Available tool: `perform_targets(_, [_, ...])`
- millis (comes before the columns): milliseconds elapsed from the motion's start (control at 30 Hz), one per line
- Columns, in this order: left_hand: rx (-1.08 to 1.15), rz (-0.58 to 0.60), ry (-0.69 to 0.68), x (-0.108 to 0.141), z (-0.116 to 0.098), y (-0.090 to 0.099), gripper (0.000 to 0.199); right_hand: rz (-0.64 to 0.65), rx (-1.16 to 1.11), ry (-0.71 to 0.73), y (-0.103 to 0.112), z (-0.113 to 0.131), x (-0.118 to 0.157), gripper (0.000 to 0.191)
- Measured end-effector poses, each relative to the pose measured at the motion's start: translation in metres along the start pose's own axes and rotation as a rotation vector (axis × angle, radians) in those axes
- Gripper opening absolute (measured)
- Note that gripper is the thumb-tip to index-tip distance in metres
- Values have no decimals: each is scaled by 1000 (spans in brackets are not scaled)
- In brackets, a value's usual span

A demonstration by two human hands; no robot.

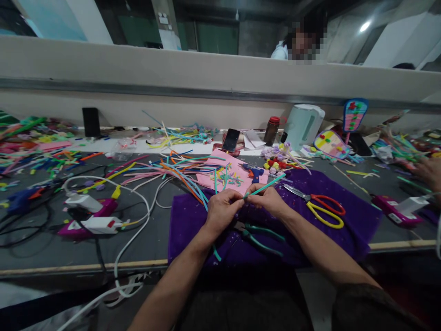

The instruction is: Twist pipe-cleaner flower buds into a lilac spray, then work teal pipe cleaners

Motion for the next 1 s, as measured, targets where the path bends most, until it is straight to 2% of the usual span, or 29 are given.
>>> perform_targets(67, [36, 7, 28, 0, -1, 0, 13, 31, 3, -1, 1, -1, 0, 17])
perform_targets(133, [175, 49, 89, 0, -2, -1, 15, 83, 7, -4, 4, -1, 0, 19])
perform_targets(333, [721, 310, 421, 7, 2, -15, 20, 317, 44, 34, 6, 2, 3, 22])
perform_targets(433, [820, 373, 503, 8, 4, -18, 23, 310, 33, 47, 3, 2, 4, 22])
perform_targets(533, [836, 387, 502, 6, 5, -17, 24, 248, 4, 64, 1, 4, 5, 22])
perform_targets(733, [748, 373, 433, 5, 1, -14, 21, 245, 53, 66, 1, 7, 7, 16])
perform_targets(867, [579, 218, 347, 3, 3, -12, 23, 123, 53, 9, 4, 4, 4, 13])
perform_targets(1000, [299, 61, 179, 2, 4, -8, 19, 66, 54, 0, 1, 3, 3, 13])
Point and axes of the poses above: each hand's wrist, its own x-axis away from the middle knuckle, its own y-axis out of the back of the hand, z = x × y, the point moved 3 cm from there along -x, towards the middle knuckle, and after that the axes turned 12 degrees about -y, right-handed, at the moved point
